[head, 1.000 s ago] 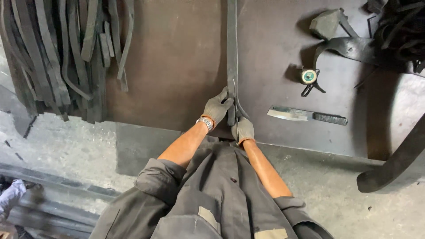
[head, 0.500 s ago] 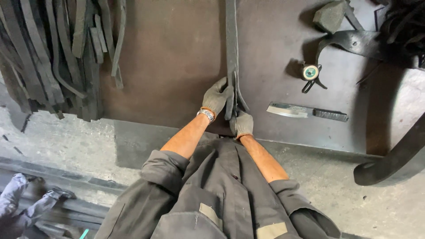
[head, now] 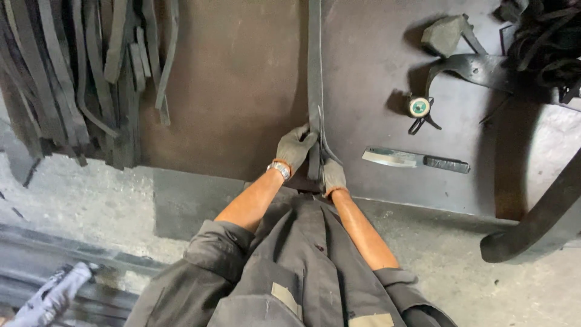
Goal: Measuring and cutting rubber strips on a workshop table using a knife and scissors.
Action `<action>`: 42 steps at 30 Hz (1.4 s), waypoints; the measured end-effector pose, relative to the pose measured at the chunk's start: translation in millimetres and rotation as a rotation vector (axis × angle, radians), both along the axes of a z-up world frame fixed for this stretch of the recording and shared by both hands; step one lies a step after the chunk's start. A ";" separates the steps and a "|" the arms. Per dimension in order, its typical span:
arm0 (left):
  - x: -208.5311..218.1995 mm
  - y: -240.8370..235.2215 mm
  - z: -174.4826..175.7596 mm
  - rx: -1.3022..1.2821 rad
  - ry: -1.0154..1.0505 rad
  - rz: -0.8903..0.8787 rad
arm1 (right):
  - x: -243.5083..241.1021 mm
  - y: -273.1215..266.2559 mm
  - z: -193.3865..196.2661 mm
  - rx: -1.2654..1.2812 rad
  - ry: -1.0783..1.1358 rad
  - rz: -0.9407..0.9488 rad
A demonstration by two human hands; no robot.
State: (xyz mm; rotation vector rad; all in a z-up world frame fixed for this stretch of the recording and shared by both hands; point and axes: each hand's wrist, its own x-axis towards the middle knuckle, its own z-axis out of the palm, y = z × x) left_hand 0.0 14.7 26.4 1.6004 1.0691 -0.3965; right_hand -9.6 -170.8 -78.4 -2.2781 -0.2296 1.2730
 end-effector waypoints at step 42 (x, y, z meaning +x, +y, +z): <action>22.1 16.3 -5.9 -0.077 0.060 -0.014 | 8.9 26.1 21.7 -0.046 -0.047 -0.111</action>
